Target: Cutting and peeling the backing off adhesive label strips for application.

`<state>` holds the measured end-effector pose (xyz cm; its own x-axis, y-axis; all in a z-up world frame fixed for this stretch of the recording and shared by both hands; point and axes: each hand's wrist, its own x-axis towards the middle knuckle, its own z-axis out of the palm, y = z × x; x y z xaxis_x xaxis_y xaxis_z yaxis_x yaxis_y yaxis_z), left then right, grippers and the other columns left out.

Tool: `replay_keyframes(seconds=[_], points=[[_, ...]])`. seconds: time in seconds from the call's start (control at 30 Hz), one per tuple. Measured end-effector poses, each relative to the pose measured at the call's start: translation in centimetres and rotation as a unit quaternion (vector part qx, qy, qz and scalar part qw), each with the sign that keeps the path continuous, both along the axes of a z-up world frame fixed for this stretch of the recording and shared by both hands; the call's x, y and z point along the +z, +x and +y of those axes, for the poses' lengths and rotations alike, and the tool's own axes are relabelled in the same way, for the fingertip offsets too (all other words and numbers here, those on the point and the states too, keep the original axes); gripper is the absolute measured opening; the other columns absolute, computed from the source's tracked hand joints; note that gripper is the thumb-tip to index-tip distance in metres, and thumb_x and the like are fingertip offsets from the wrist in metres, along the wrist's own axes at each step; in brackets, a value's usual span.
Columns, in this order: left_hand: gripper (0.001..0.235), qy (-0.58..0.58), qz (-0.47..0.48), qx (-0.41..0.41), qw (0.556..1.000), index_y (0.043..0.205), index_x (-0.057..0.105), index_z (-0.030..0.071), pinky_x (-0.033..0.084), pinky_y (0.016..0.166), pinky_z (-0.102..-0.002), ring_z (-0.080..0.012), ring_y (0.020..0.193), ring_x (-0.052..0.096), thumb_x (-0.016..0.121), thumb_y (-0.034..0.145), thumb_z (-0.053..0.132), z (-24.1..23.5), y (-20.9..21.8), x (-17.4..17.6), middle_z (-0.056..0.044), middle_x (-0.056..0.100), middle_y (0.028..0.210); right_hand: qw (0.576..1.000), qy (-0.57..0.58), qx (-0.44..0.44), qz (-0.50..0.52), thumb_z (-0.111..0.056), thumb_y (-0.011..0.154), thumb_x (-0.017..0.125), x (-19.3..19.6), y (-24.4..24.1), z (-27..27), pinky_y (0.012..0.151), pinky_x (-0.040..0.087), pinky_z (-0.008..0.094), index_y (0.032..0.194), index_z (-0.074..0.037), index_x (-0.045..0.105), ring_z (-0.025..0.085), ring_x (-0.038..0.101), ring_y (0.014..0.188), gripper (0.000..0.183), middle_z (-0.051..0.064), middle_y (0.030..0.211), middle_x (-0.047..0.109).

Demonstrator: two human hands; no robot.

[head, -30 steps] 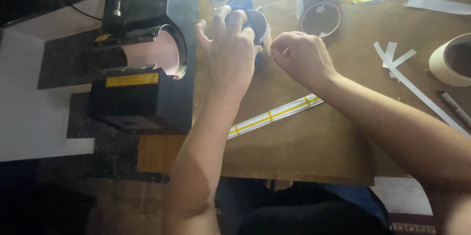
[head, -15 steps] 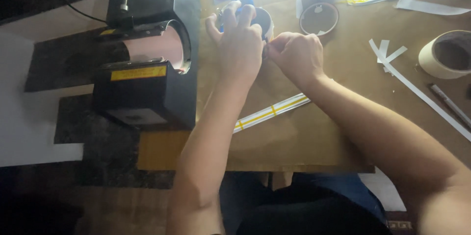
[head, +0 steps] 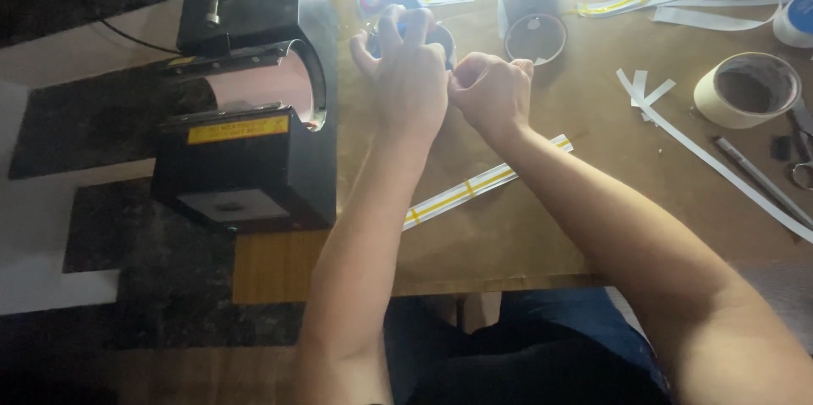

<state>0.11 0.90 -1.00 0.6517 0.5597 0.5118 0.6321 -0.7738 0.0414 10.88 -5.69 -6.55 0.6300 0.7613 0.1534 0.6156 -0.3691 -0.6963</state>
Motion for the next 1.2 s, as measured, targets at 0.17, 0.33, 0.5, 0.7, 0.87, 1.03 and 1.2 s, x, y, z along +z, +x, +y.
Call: replay_keyframes(seconds=[0.17,0.33,0.5,0.7,0.87,1.03,1.2], points=[[0.007,-0.001,0.034,0.028,0.999,0.072,0.075,0.019,0.026,0.106,-0.059,-0.0306,0.137,0.036,0.076,0.068,0.014,-0.1,-0.1,0.4,0.004,0.055,0.13,0.999,0.008,0.02,-0.043,-0.045,0.087,0.054,-0.4,0.4,0.2,0.09,0.03,0.031,0.066,-0.031,0.061,0.017,0.05,0.053,0.026,-0.014,0.061,0.068],[0.01,0.015,0.02,0.037,0.999,0.071,0.075,0.019,0.027,0.105,-0.062,-0.0308,0.136,0.037,0.074,0.066,0.011,0.2,0.1,-0.2,0.004,0.056,0.126,0.995,0.039,0.03,-0.089,-0.038,0.08,0.058,-1.3,1.3,0.2,0.084,0.027,0.033,0.063,-0.028,0.057,0.014,0.043,0.051,0.02,-0.016,0.063,0.061],[0.013,0.031,0.012,0.036,0.999,0.064,0.069,0.016,0.029,0.106,-0.065,-0.0313,0.134,0.04,0.078,0.057,0.01,0.1,-0.4,0.0,0.003,0.055,0.12,0.983,0.07,0.056,-0.161,-0.036,0.08,0.07,-2.7,2.8,0.3,0.082,0.027,0.036,0.067,-0.025,0.059,0.015,0.049,0.055,0.02,-0.013,0.069,0.064],[0.014,0.008,0.04,0.043,0.998,0.064,0.063,0.015,0.023,0.11,-0.071,-0.0316,0.138,0.035,0.074,0.068,0.007,-0.1,-1.3,0.4,0.001,0.052,0.126,0.942,0.145,0.069,-0.294,-0.022,0.068,0.062,-3.5,4.4,0.3,0.085,0.029,0.038,0.064,-0.024,0.058,0.019,0.052,0.055,0.006,-0.008,0.064,0.06],[0.009,0.044,0.034,0.044,0.997,0.068,0.068,0.018,0.027,0.108,-0.069,-0.0314,0.137,0.038,0.076,0.071,0.015,0.2,-1.6,0.4,0.002,0.055,0.125,0.922,0.164,0.085,-0.34,-0.025,0.071,0.067,-4.3,6.5,0.3,0.09,0.033,0.037,0.066,-0.025,0.06,0.021,0.055,0.059,0.008,-0.008,0.072,0.068],[0.013,0.025,0.051,0.027,0.998,0.069,0.066,0.018,0.027,0.105,-0.07,-0.0362,0.139,0.038,0.079,0.07,0.016,0.0,-2.3,1.3,-0.001,0.054,0.126,0.905,0.167,0.1,-0.379,-0.022,0.073,0.065,-3.7,7.8,0.1,0.09,0.033,0.039,0.066,-0.026,0.057,0.02,0.058,0.061,0.012,-0.012,0.071,0.067],[0.012,0.068,0.07,0.026,0.995,0.072,0.072,0.022,0.033,0.1,-0.065,-0.0323,0.138,0.042,0.082,0.065,0.02,0.1,-2.9,1.8,0.002,0.059,0.13,0.875,0.191,0.11,-0.431,-0.023,0.072,0.069,-3.8,9.4,0.6,0.086,0.034,0.037,0.068,-0.03,0.06,0.016,0.057,0.064,0.012,-0.013,0.068,0.064]])
